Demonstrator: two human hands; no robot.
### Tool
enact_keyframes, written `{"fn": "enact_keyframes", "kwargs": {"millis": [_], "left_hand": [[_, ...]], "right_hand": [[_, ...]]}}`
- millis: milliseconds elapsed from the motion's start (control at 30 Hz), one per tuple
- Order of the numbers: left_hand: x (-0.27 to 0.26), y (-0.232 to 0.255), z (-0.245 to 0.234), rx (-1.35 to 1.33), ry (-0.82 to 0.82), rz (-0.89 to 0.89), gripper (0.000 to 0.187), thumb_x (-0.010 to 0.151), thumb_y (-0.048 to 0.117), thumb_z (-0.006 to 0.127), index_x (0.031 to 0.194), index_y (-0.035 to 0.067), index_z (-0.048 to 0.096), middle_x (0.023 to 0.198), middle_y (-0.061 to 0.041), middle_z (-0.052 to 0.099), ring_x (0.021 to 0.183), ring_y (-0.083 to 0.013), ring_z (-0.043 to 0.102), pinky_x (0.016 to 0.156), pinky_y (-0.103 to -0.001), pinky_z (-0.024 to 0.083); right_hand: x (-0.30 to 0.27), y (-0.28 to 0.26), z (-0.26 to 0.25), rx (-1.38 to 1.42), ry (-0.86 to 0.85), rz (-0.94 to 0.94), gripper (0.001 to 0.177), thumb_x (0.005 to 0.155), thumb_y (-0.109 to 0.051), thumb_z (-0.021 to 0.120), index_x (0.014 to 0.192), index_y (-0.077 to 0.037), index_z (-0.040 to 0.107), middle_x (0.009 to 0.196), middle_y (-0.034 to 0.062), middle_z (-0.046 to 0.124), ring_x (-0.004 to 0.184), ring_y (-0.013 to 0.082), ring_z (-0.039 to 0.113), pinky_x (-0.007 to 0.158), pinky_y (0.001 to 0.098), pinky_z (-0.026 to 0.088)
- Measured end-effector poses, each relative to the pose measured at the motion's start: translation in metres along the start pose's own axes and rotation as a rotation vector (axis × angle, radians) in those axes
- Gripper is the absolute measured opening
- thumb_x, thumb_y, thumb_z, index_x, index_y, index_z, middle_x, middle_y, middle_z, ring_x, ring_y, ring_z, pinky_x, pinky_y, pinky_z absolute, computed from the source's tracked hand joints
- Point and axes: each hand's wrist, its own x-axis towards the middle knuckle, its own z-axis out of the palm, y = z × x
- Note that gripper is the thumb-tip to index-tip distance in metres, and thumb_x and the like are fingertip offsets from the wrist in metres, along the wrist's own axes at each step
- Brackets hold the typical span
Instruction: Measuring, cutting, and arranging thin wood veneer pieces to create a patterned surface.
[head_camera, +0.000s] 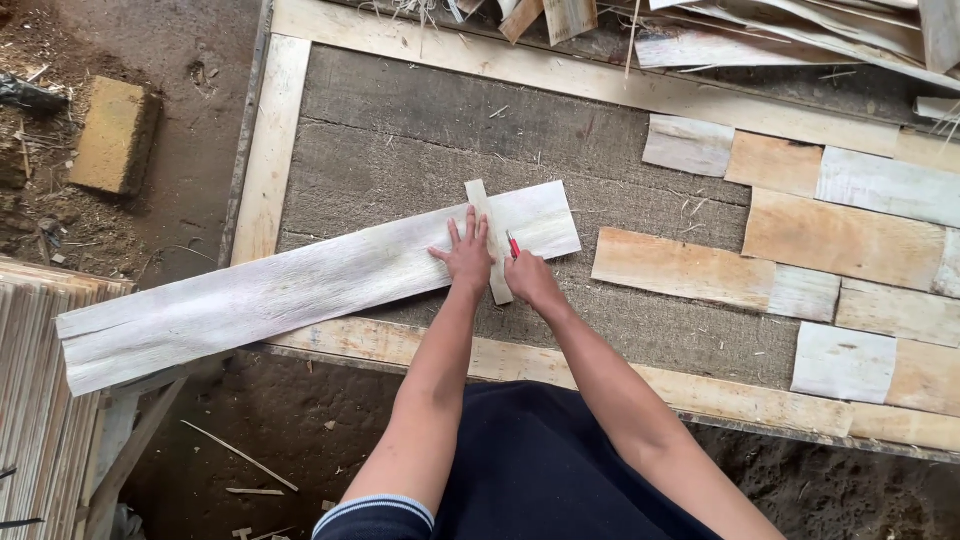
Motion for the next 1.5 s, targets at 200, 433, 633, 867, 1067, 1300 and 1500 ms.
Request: {"fn": "enact_keyframes", "kwargs": {"millis": [200, 433, 633, 867, 1067, 1300, 1500], "left_hand": [[0.008, -0.003, 0.011, -0.009, 0.04, 0.008, 0.089, 0.092, 0.034, 0.076, 0.162, 0.031, 0.021, 0.173, 0.009, -0.003, 0.157, -0.0386, 0.008, 0.101, -0.092, 0.025], [0.021, -0.007, 0.027, -0.028, 0.042, 0.002, 0.082, 0.095, 0.03, 0.072, 0.161, 0.033, 0.023, 0.173, 0.01, -0.002, 0.157, -0.0373, 0.008, 0.102, -0.091, 0.024], [0.016, -0.006, 0.023, -0.02, 0.051, 0.0, 0.076, 0.099, 0.02, 0.064, 0.161, 0.037, 0.023, 0.173, 0.014, -0.003, 0.158, -0.0359, 0.007, 0.102, -0.091, 0.023], [0.01, -0.004, 0.017, -0.024, 0.039, -0.002, 0.076, 0.099, 0.02, 0.062, 0.161, 0.037, 0.022, 0.173, 0.014, -0.004, 0.158, -0.0355, 0.005, 0.103, -0.091, 0.022], [0.011, -0.005, 0.023, -0.017, 0.059, 0.008, 0.075, 0.1, 0.015, 0.057, 0.162, 0.038, 0.02, 0.173, 0.013, -0.005, 0.158, -0.0366, 0.006, 0.102, -0.091, 0.022], [0.016, -0.007, 0.028, -0.004, 0.073, 0.017, 0.077, 0.099, 0.018, 0.06, 0.162, 0.037, 0.02, 0.173, 0.012, -0.006, 0.158, -0.0376, 0.005, 0.101, -0.092, 0.023], [0.007, -0.005, 0.017, 0.004, 0.054, 0.012, 0.069, 0.104, 0.011, 0.048, 0.162, 0.037, 0.02, 0.173, 0.012, -0.006, 0.158, -0.0372, 0.004, 0.101, -0.091, 0.022]], "right_hand": [[0.06, -0.01, 0.003, 0.007, 0.03, -0.027, 0.06, 0.099, -0.04, 0.038, 0.122, 0.009, 0.064, 0.111, 0.0331, 0.07, 0.101, 0.0468, 0.072, 0.089, 0.0591, 0.058], [0.082, -0.03, -0.004, -0.028, 0.023, -0.031, 0.057, 0.1, -0.035, 0.038, 0.126, 0.011, 0.061, 0.122, 0.0346, 0.067, 0.117, 0.051, 0.065, 0.095, 0.0601, 0.055], [0.091, -0.03, 0.004, -0.025, 0.011, -0.033, 0.06, 0.1, -0.037, 0.037, 0.126, 0.011, 0.061, 0.124, 0.0345, 0.066, 0.118, 0.0518, 0.064, 0.098, 0.059, 0.054], [0.087, -0.033, -0.001, 0.006, 0.038, -0.015, 0.057, 0.099, -0.036, 0.038, 0.123, 0.01, 0.062, 0.118, 0.0331, 0.068, 0.109, 0.0498, 0.069, 0.094, 0.0582, 0.055], [0.094, -0.027, 0.007, 0.009, 0.035, -0.023, 0.059, 0.099, -0.038, 0.038, 0.122, 0.01, 0.062, 0.117, 0.0334, 0.069, 0.108, 0.0506, 0.069, 0.093, 0.0584, 0.056], [0.097, -0.025, 0.01, 0.008, 0.035, -0.013, 0.058, 0.098, -0.038, 0.039, 0.122, 0.009, 0.063, 0.115, 0.0328, 0.07, 0.105, 0.0494, 0.07, 0.091, 0.0582, 0.056], [0.081, -0.038, 0.003, -0.022, 0.001, -0.008, 0.058, 0.098, -0.037, 0.039, 0.125, 0.01, 0.062, 0.121, 0.0331, 0.068, 0.115, 0.05, 0.066, 0.095, 0.0575, 0.055]]}}
